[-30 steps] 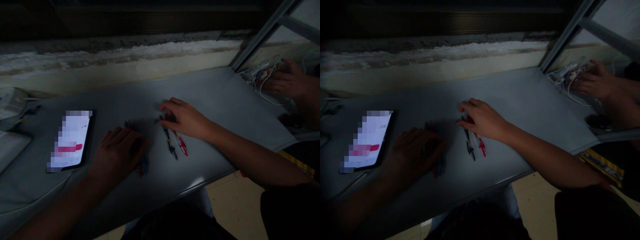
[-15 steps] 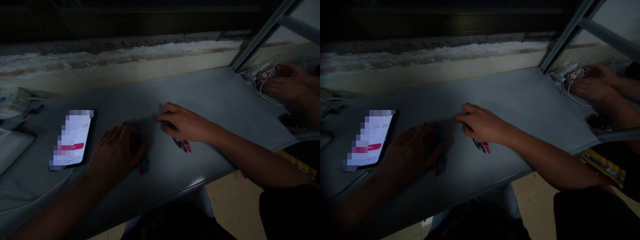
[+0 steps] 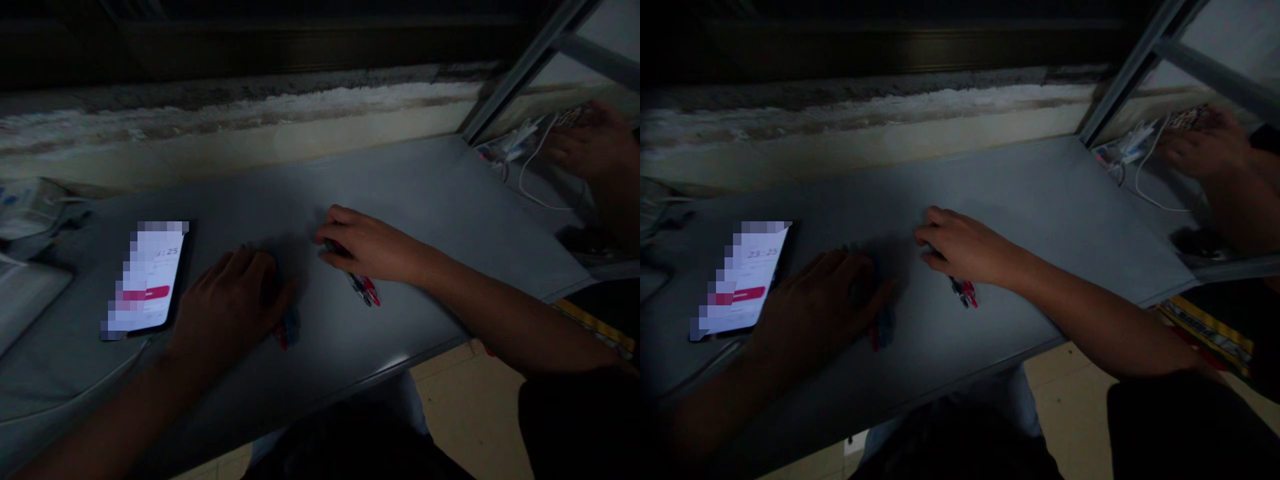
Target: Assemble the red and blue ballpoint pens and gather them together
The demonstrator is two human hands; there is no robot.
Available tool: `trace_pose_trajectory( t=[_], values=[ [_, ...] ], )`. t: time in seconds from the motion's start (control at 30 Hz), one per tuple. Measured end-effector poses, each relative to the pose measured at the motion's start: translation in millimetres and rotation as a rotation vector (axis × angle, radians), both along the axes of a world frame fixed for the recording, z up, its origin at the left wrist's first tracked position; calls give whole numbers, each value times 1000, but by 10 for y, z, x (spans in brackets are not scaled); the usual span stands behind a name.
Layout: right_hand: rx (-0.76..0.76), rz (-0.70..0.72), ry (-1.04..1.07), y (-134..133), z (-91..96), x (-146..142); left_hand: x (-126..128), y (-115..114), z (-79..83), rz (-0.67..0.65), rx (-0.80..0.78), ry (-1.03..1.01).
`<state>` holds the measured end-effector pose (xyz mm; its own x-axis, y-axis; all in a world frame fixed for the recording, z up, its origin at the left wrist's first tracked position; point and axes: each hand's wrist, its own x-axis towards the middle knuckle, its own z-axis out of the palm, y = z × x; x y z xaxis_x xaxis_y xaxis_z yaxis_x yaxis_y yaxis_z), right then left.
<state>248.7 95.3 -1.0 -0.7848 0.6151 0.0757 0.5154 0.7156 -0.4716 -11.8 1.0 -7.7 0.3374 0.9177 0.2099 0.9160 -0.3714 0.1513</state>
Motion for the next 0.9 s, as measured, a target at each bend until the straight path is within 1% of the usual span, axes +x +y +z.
trace_pose_trajectory(
  t=[0.1, 0.27, 0.43, 0.63, 0.77, 0.83, 0.9],
  values=[
    [2, 5, 10, 0, -10, -2, 7, -8, 26, 8, -26, -12],
    [-7, -11, -1, -18, 9, -11, -20, -10, 7, -12, -49, 25],
    [-31, 0, -3, -31, 30, -14, -35, -20, -13, 3, -80, -62],
    [-15, 21, 23, -40, 1, -18, -34, -23, -35, 1, -97, -129],
    [2, 56, 89, -30, 6, -35, -43, -26, -21, 8, -97, -218],
    [-26, 84, 110, -40, 38, -53, -37, -59, 0, -30, -93, -306],
    [-94, 131, 121, -74, 84, -76, -20, -114, 11, -91, -76, -398]
  ],
)
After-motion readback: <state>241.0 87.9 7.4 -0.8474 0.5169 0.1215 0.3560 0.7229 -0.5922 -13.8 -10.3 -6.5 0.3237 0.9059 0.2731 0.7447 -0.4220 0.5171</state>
